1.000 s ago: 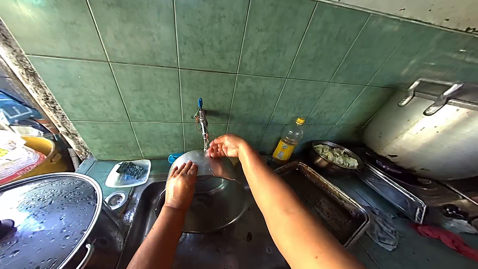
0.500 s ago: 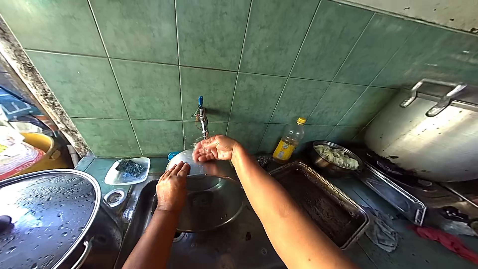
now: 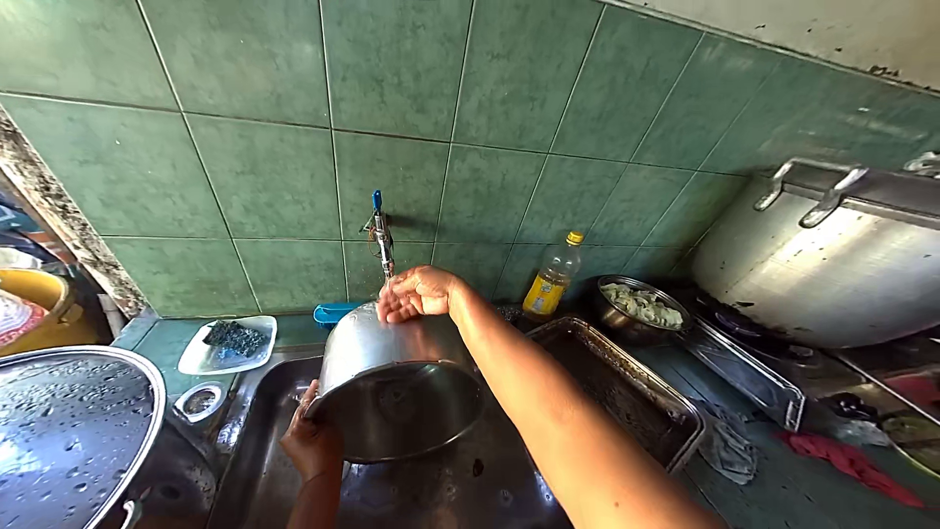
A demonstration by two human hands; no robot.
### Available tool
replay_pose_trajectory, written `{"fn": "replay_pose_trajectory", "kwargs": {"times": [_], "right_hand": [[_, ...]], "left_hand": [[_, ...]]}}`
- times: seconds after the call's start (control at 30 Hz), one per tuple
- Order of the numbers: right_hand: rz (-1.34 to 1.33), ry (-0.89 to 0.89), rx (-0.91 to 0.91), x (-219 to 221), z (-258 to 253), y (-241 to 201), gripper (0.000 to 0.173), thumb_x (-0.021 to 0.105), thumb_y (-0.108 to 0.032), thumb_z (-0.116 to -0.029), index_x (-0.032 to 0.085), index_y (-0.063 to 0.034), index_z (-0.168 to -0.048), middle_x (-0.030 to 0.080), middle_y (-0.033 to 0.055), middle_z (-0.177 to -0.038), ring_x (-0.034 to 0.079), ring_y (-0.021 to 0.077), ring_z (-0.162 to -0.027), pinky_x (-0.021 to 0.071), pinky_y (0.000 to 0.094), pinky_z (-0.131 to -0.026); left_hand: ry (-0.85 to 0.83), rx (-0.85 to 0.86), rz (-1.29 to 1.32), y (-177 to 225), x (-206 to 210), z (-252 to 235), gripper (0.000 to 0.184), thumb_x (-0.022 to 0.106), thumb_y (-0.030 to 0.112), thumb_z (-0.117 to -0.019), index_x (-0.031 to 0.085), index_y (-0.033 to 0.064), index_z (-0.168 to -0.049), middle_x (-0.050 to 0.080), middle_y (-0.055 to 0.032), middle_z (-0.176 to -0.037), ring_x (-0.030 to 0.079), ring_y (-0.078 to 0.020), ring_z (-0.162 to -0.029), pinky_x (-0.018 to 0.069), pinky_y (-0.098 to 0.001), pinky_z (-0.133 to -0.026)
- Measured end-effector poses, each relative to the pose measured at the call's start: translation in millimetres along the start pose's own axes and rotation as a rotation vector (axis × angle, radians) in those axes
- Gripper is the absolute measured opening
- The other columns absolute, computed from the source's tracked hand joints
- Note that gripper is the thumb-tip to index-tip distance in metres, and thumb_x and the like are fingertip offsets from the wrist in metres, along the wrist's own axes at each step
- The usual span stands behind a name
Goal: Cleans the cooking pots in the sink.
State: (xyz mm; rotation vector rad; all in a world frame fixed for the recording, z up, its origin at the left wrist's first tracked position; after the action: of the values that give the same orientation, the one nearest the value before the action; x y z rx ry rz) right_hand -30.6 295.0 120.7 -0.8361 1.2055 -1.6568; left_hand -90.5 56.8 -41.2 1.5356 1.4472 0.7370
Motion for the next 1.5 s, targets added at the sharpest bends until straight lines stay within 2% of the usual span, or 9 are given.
{"fn": "replay_pose_trajectory", "kwargs": {"times": [0.27,0.37,0.47,0.6,0.7,0.93,1.07,1.27,1.5], "right_hand": [[0.823,-0.086,-0.257,0,97,9,0.018,0.069,-0.005,-0.0949,0.071,0.0069,-0.109,0.072,0.0153,-0.099,0.069,0.0193,-0.088,0.0578,0.0382,-0.083],[1.011,0.017,-0.346,14,119,45,0.056,0.084,-0.020,-0.0848,0.065,0.0015,-0.133,0.054,0.0224,-0.146,0.054,0.0316,-0.135,0.0458,0.0476,-0.112],[0.860,0.001,-0.408,19,111,63,0.053,0.072,-0.016,-0.0954,0.058,0.0001,-0.144,0.038,0.0218,-0.163,0.040,0.0295,-0.150,0.0370,0.0428,-0.121],[0.559,0.218,-0.356,4,59,39,0.028,0.055,-0.012,-0.1060,0.069,0.0069,-0.121,0.071,0.0186,-0.121,0.068,0.0209,-0.112,0.0526,0.0387,-0.102],[-0.048,0.384,-0.154,11,7,18,0.021,0.048,-0.006,-0.1068,0.058,0.0065,-0.121,0.065,0.0112,-0.098,0.065,0.0132,-0.079,0.0572,0.0285,-0.075],[-0.003,-0.103,-0.066,25,9,4,0.032,0.032,-0.010,-0.1099,0.061,0.0026,-0.112,0.074,0.0091,-0.092,0.073,0.0170,-0.080,0.0616,0.0330,-0.076],[-0.093,0.270,0.000,-2,-3,3,0.023,0.039,-0.005,-0.1078,0.054,0.0059,-0.121,0.065,0.0129,-0.092,0.068,0.0190,-0.076,0.0601,0.0338,-0.074],[0.040,-0.114,-0.027,17,8,5,0.031,0.032,-0.008,-0.1098,0.061,0.0015,-0.109,0.074,0.0088,-0.089,0.073,0.0168,-0.076,0.0613,0.0322,-0.071],[-0.234,0.233,-0.040,12,-18,5,0.023,0.038,-0.006,-0.1084,0.052,0.0053,-0.123,0.066,0.0139,-0.093,0.069,0.0201,-0.078,0.0605,0.0347,-0.076]], "left_hand": [[0.003,-0.408,-0.165,-29,-13,5,0.015,0.064,0.001,-0.0981,0.070,-0.0121,-0.101,0.072,-0.0254,-0.097,0.070,-0.0285,-0.095,0.0526,-0.0438,-0.092],[-0.235,-0.681,-0.144,-44,-31,10,0.047,0.073,0.003,-0.0915,0.054,-0.0110,-0.133,0.063,-0.0298,-0.127,0.062,-0.0378,-0.119,0.0493,-0.0537,-0.102],[-0.344,-0.339,0.089,-30,-57,-1,0.094,0.070,0.000,-0.0785,0.022,-0.0066,-0.159,0.033,-0.0270,-0.161,0.039,-0.0298,-0.147,0.0364,-0.0416,-0.119],[-0.335,0.264,-0.208,35,-58,-34,0.043,0.065,0.012,-0.0863,0.069,-0.0075,-0.125,0.065,-0.0259,-0.135,0.057,-0.0467,-0.131,0.0413,-0.0616,-0.112],[-0.383,0.515,-0.333,69,-32,-43,0.048,0.061,-0.008,-0.0784,0.073,-0.0003,-0.124,0.068,-0.0191,-0.133,0.065,-0.0410,-0.123,0.0533,-0.0621,-0.098],[-0.439,0.476,-0.442,78,-14,-37,0.050,0.057,-0.017,-0.0853,0.067,-0.0029,-0.132,0.064,-0.0203,-0.139,0.062,-0.0416,-0.129,0.0503,-0.0591,-0.104],[-0.446,0.467,-0.430,75,-12,-36,0.050,0.056,-0.017,-0.0870,0.066,-0.0017,-0.134,0.063,-0.0187,-0.141,0.061,-0.0389,-0.131,0.0503,-0.0578,-0.104],[-0.389,0.353,-0.335,46,-22,-25,0.053,0.055,-0.018,-0.0859,0.062,-0.0055,-0.136,0.061,-0.0228,-0.142,0.064,-0.0434,-0.125,0.0506,-0.0634,-0.100],[-0.422,0.014,-0.259,21,-28,-1,0.053,0.061,-0.001,-0.0959,0.049,-0.0091,-0.147,0.053,-0.0289,-0.148,0.049,-0.0447,-0.140,0.0346,-0.0540,-0.120]]}}
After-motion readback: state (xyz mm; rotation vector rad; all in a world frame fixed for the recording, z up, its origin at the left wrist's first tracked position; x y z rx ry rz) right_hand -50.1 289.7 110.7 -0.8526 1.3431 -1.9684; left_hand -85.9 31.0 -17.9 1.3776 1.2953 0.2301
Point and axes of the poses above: each hand's wrist, its own z-axis away from the middle knuckle, its own x-axis out of the palm, y = z × x, the point moved 4 cm from there along -z, towards the middle knuckle
